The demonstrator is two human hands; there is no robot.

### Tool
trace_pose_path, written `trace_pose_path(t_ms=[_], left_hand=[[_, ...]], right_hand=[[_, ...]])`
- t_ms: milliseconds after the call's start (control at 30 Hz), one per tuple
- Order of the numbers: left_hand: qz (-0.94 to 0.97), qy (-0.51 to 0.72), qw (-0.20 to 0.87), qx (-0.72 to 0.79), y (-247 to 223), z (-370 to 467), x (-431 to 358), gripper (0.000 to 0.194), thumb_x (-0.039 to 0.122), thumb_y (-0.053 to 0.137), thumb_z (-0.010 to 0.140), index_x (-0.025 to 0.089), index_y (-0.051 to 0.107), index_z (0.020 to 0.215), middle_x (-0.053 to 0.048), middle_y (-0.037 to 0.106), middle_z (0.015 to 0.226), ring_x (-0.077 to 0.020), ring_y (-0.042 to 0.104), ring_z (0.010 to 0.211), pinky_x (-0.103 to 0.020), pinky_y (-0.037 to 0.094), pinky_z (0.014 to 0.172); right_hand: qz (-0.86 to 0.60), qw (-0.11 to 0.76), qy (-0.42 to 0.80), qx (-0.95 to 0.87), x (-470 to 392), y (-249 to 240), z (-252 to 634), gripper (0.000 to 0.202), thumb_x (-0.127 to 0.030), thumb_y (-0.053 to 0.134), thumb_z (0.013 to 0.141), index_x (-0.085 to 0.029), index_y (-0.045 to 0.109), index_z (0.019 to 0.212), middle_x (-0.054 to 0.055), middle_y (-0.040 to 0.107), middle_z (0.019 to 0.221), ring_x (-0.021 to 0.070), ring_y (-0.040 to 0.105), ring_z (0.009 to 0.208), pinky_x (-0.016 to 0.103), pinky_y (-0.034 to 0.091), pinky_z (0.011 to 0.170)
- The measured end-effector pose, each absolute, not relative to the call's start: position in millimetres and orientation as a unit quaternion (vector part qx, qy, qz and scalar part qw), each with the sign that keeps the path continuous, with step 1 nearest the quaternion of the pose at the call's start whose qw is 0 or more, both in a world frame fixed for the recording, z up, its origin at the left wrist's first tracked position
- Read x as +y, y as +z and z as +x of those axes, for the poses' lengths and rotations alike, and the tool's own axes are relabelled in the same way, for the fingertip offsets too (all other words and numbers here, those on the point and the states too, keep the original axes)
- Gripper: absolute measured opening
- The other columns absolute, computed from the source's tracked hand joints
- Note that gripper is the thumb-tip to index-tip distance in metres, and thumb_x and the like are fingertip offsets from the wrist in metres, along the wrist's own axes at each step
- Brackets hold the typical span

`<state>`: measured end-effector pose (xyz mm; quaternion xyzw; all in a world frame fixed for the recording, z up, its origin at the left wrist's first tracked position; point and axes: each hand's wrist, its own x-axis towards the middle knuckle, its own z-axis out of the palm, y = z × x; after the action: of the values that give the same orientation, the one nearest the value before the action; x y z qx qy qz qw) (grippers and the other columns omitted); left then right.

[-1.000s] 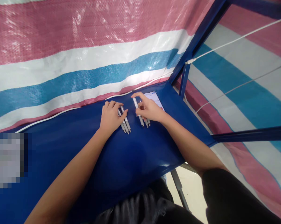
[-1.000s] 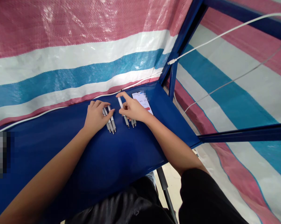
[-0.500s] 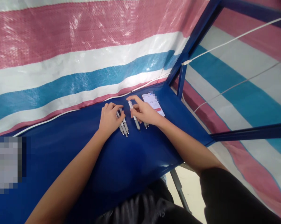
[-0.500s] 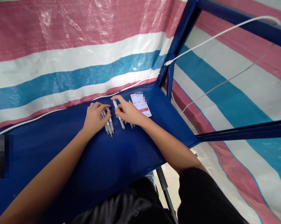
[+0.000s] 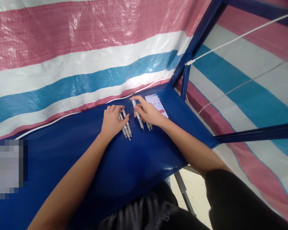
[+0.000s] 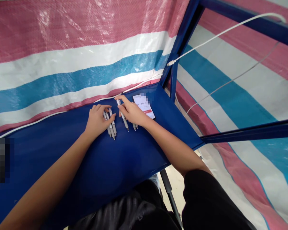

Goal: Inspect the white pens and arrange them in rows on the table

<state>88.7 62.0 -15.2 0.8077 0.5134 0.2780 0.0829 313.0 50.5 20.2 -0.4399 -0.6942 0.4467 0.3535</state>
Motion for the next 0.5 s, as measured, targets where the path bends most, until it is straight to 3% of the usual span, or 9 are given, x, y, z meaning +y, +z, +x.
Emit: trace_pose_path(t_ms=[200,367,500], left_hand=[[0.817,0.247,0.064,0.517,-11.8,91.8,65.3,0.033,0.030,0.066,0.096,0.023,0.073,0.127,-0.012,0.073,0.108,-0.0367,0.063,0.109,-0.051,0.046,0.096],[0.828,0.227,0.042,0.510,-8.8,96.9,68.6,0.021,0.028,0.065,0.095,0.025,0.077,0.112,-0.012,0.070,0.101,-0.0367,0.063,0.107,-0.051,0.046,0.094],[0.816,0.247,0.074,0.518,-8.0,97.8,70.8,0.013,0.033,0.071,0.095,0.025,0.075,0.106,-0.010,0.071,0.099,-0.0346,0.064,0.105,-0.049,0.048,0.095]], right_hand=[[-0.449,0.333,0.426,-0.711,48.4,24.2,313.3,0.036,-0.027,0.046,0.111,-0.022,0.049,0.146,-0.001,0.073,0.086,0.0133,0.056,0.059,0.026,0.048,0.058],[-0.452,0.341,0.421,-0.709,49.6,23.2,316.4,0.046,-0.022,0.051,0.104,-0.022,0.048,0.150,0.000,0.073,0.089,0.0150,0.059,0.064,0.028,0.050,0.061],[-0.469,0.347,0.362,-0.727,56.7,15.2,320.9,0.047,-0.024,0.056,0.103,-0.020,0.051,0.150,0.001,0.070,0.090,0.0191,0.064,0.073,0.033,0.054,0.073]])
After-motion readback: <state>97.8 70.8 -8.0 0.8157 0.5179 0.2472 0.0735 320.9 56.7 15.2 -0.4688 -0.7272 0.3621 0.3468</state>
